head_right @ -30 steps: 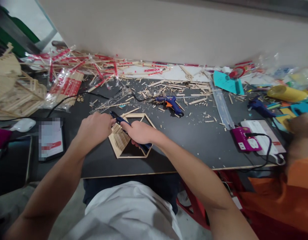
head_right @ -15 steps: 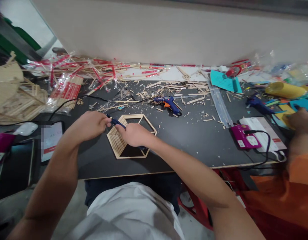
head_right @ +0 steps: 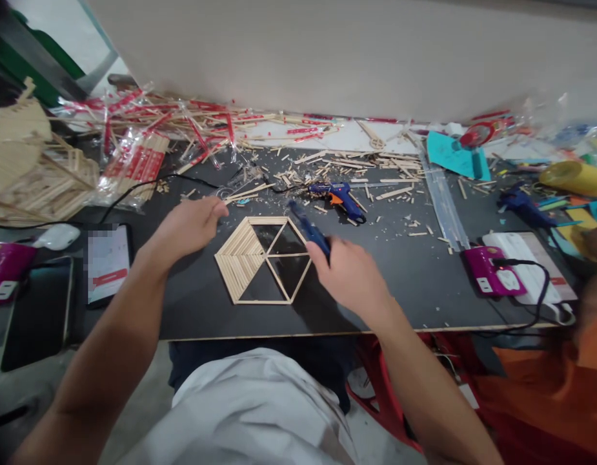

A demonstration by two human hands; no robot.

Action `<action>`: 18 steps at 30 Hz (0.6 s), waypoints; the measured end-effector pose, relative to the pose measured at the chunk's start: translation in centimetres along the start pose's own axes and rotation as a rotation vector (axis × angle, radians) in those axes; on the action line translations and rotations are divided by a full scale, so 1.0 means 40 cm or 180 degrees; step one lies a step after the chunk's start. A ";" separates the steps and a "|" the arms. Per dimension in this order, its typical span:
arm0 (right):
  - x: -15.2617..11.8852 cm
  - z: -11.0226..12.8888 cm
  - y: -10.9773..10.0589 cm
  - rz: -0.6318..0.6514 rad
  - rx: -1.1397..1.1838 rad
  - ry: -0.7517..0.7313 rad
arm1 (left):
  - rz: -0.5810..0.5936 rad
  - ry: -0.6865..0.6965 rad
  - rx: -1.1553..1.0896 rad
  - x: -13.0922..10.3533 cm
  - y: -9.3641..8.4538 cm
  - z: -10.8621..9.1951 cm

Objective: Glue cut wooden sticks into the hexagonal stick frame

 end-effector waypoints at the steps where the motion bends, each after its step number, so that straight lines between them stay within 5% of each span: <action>1: -0.001 -0.029 0.012 -0.0334 -0.0155 0.0101 | 0.0021 0.0128 0.0026 0.006 0.009 -0.007; 4: -0.003 -0.107 0.058 -0.0999 -0.0644 0.0199 | 0.0044 0.0508 0.0061 0.021 0.036 -0.026; 10: -0.013 -0.201 0.132 -0.1413 -0.0887 0.0336 | -0.0149 0.0584 -0.0368 0.029 0.054 -0.054; 14: -0.013 -0.205 0.133 -0.1394 -0.0676 0.0424 | -0.0682 0.0641 -0.0442 0.025 0.054 -0.062; 18: 0.005 -0.143 0.084 -0.1368 -0.0196 0.0112 | -0.0944 0.0920 -0.0430 0.024 0.069 -0.063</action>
Point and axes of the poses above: each hand's wrist, its own x-axis towards the middle knuckle, its own y-axis out of the palm, z = x × y, the point moved 1 cm from there along x, towards the middle knuckle, and after that the axes turned 7 degrees about y, right-handed, at the moved point
